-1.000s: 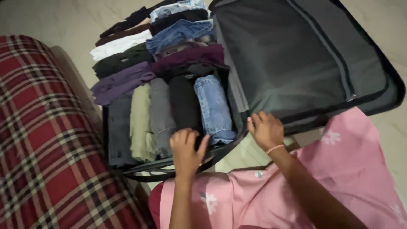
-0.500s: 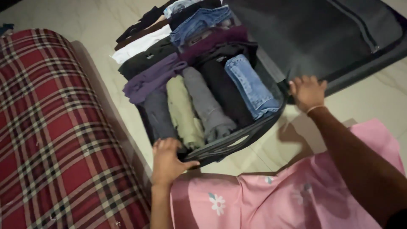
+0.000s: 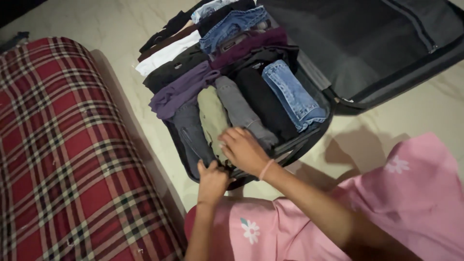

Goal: Pack various items of clothing into a suitcase.

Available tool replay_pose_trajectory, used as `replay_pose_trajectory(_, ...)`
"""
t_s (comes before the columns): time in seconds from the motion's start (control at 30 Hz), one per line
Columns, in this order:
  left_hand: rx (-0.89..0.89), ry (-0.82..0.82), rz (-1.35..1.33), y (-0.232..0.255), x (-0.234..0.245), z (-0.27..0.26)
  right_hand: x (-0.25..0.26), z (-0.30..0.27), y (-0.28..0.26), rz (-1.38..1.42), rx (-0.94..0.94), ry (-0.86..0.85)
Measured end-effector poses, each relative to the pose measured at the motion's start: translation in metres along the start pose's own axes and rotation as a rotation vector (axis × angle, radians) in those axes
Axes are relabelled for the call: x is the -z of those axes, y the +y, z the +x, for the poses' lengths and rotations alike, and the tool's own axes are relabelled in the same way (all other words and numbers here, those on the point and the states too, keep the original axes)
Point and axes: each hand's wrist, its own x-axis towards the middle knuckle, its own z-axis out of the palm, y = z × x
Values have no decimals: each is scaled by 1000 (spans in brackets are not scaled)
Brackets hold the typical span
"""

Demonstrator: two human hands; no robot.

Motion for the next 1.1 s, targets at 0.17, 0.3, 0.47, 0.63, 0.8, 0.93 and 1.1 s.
replay_pose_trajectory(0.17, -4, 44, -64, 33, -27, 0, -22, 13, -12, 116, -111, -87)
replay_pose_trajectory(0.3, -58, 211, -77, 82, -67, 0, -32, 15, -19, 74, -205, -273)
replay_pose_trajectory(0.47, -79, 343, -267, 166, -148, 19, -38, 6, -8, -46, -173, -479)
replay_pose_trajectory(0.63, -172, 311, -537, 200, -83, 24, -4, -3, 19, -146, -228, -510)
replay_pose_trajectory(0.8, -253, 272, -756, 130, 38, 36, 37, -37, 100, -41, -225, -120)
replay_pose_trajectory(0.93, 237, 870, -683, 20, 57, 68, 101, -42, 93, -453, -490, 125)
replay_pose_trajectory(1.1, 544, 1050, -479, -112, -45, 135, 114, -91, 139, -779, -661, 336)
